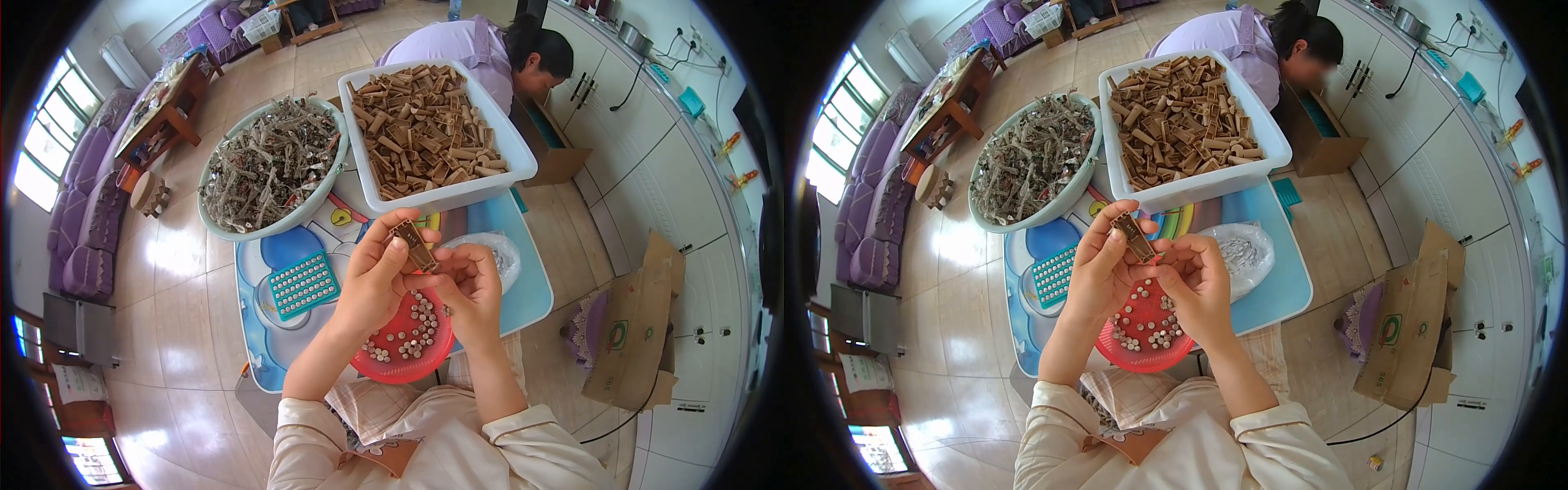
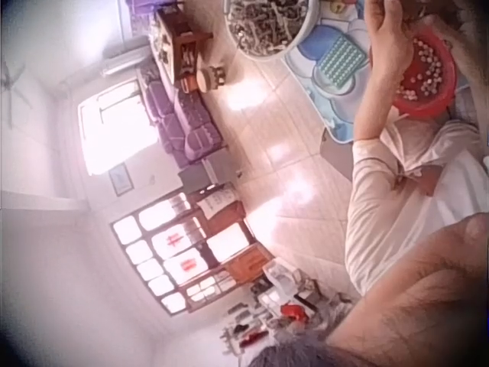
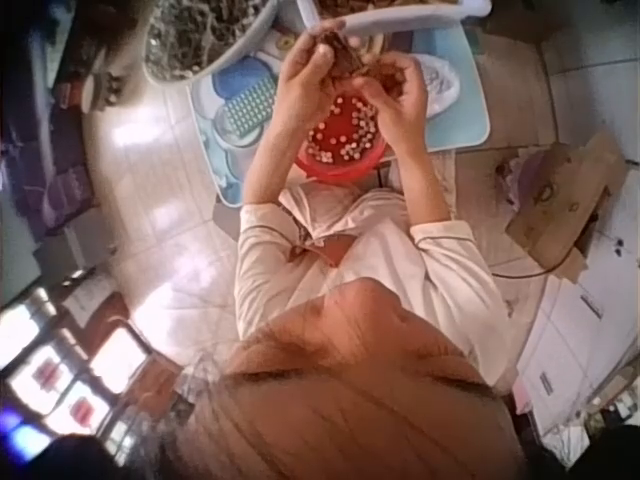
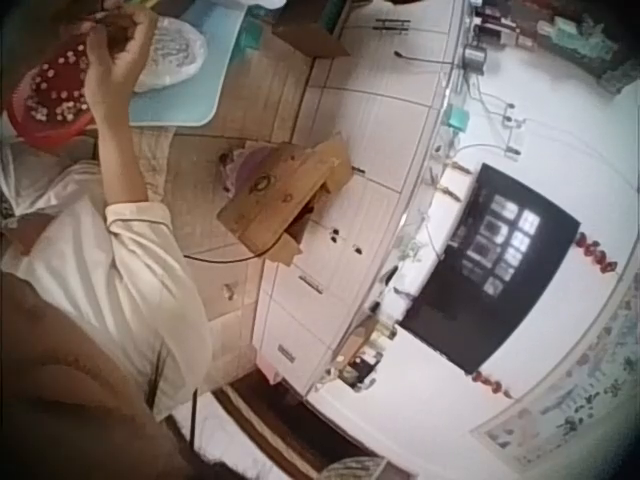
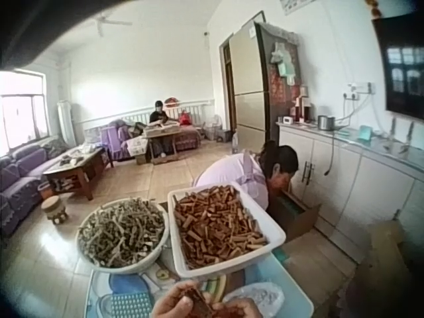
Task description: Assembling small plastic components by inserting pins into housings.
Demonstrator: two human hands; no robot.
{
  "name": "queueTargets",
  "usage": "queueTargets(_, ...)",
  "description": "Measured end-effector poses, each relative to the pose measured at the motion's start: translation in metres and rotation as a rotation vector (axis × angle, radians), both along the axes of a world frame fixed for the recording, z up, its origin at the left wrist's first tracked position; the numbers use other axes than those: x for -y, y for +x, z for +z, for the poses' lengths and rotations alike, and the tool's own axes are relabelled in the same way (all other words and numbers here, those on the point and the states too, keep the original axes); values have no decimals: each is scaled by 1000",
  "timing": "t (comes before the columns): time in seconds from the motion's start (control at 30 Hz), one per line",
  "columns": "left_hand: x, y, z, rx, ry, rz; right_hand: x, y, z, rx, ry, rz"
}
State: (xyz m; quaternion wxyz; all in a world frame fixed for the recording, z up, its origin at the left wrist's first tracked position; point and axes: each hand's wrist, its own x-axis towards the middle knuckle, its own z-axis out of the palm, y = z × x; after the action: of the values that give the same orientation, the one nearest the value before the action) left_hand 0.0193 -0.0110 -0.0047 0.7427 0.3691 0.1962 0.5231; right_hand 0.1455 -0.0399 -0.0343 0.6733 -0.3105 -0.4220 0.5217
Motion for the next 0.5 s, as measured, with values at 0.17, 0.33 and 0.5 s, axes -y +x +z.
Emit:
queueTargets(0.17, -2, 0, -3, 78, -15, -12, -1, 0, -5, 17, 6, 7)
queueTargets(0.33, -3, 3, -3, 132, -35, 13, -10, -1, -6, 55, -42, 59)
queueTargets(0.5, -6, 5, -4, 122, -68, 25, -16, -2, -5, 83, -88, 82)
